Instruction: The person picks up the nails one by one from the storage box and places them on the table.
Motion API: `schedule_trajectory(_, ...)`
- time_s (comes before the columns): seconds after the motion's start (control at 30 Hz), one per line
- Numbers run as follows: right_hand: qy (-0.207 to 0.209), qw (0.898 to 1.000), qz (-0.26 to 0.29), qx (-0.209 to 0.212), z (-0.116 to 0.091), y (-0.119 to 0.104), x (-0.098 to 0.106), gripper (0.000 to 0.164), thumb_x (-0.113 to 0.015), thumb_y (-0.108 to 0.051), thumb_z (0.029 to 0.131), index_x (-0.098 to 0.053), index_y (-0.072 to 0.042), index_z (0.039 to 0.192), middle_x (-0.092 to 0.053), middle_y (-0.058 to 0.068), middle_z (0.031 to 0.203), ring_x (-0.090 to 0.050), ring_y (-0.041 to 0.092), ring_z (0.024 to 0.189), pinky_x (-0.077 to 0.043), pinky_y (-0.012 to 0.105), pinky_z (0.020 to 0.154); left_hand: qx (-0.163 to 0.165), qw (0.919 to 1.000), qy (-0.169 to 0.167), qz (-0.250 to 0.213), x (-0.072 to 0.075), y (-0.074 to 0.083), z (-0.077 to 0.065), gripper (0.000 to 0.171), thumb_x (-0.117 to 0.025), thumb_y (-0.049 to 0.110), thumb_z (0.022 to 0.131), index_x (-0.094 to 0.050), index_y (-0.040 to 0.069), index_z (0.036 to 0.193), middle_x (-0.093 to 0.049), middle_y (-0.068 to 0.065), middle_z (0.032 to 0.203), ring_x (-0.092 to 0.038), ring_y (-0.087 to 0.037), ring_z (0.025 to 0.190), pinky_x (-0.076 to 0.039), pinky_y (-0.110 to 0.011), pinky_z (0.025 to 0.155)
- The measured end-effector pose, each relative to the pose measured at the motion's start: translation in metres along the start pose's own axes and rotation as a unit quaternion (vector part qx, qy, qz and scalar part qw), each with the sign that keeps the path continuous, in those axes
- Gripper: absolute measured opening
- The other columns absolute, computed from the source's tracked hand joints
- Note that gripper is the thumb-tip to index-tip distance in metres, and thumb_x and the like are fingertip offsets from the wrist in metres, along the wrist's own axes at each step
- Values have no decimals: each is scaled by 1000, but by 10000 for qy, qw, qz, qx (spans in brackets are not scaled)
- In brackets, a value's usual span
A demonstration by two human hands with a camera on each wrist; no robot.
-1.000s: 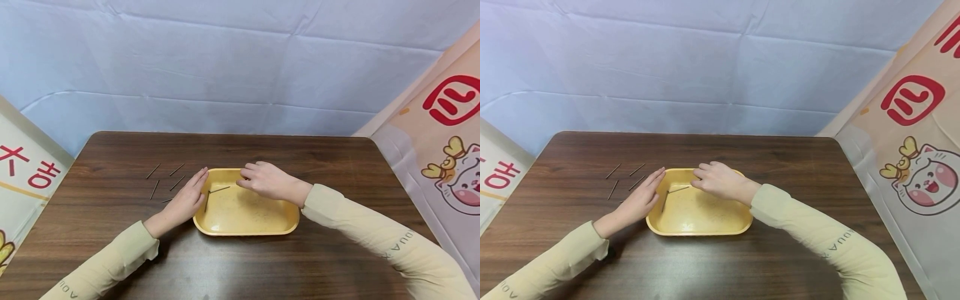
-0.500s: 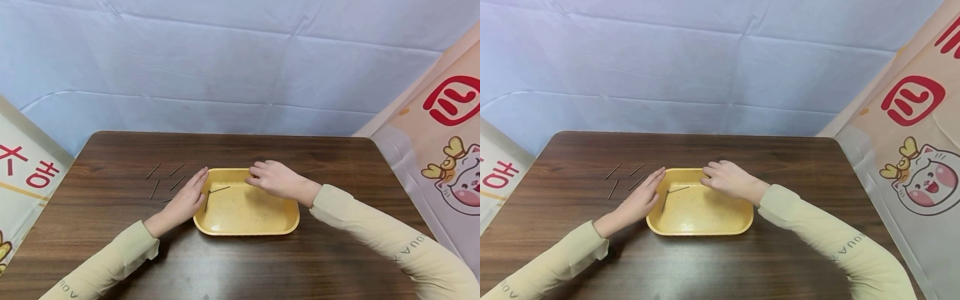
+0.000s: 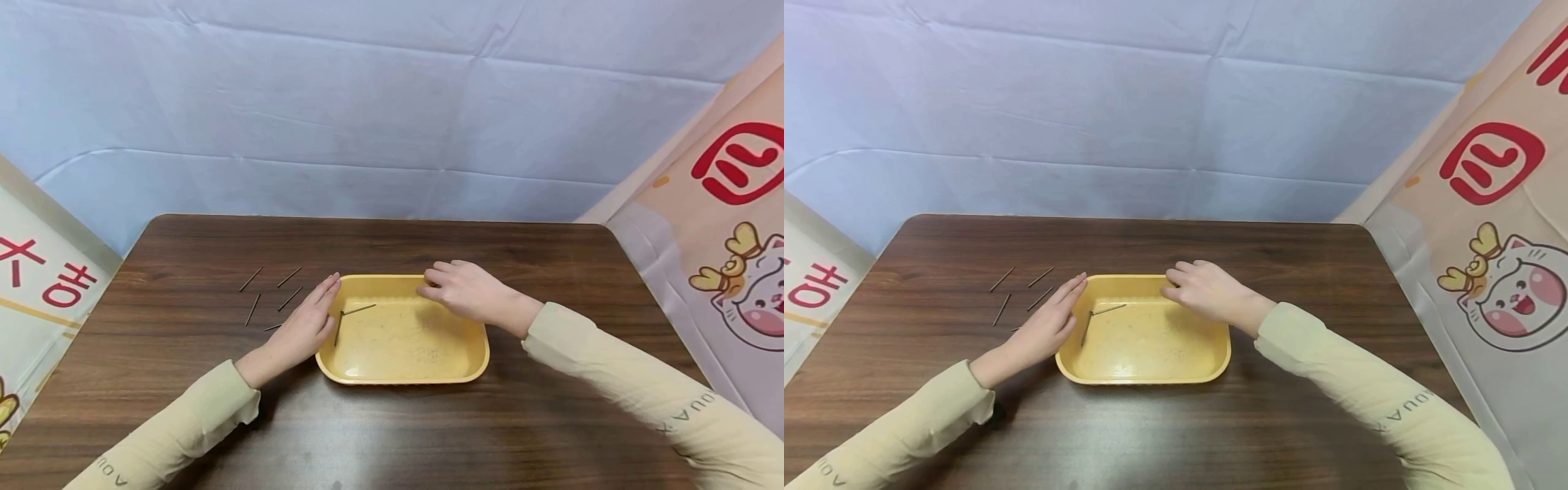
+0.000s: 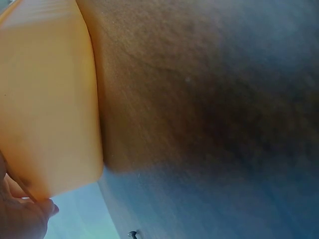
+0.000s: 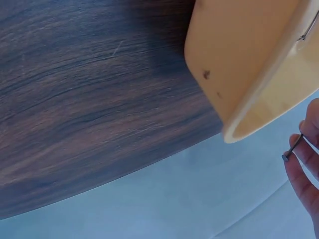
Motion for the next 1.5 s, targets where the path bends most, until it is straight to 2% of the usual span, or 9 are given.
schedule_trajectory(0.53,203,9991,192,-319,-18,16,8,28,-61,7,73,-66,-10,95,-53,4,79,-48,21,69,-42,30,54,55,10000,-37,-12,-1,-1,0,54,-47,-2,83,-33,-12,134,-31,-23,142,-31,-32,130,-29,-45,103)
schedule_trajectory(0.83,88,9984,303,-475,-24,22,10,30,-63,8,71,-67,-9,96,-55,4,82,-49,21,70,-44,30,56,76,10000,-47,-43,0,-1,-1,54,-47,-2,83,-33,-11,134,-31,-23,142,-30,-32,131,-29,-45,103)
schedule_trajectory(1.13,322,9978,279,-514,-31,27,15,32,-58,11,69,-67,-9,93,-54,4,77,-51,22,67,-45,31,53,95,9999,-69,-63,0,-1,-1,54,-47,-2,83,-32,-11,135,-30,-22,142,-30,-32,131,-29,-45,103)
schedule_trajectory(1.5,468,9959,398,-666,-41,38,20,33,-61,10,64,-67,-8,91,-51,3,73,-48,21,65,-43,29,52,82,9999,-16,-138,2,0,-1,54,-48,-2,83,-33,-11,134,-31,-22,141,-31,-31,130,-30,-44,103)
Point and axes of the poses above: each hand's wrist, its own z-axis towards the middle knuckle, its own x-axis out of the back of the hand, y = z × x, the point moved 10 cm from there along z, towards the middle knuckle
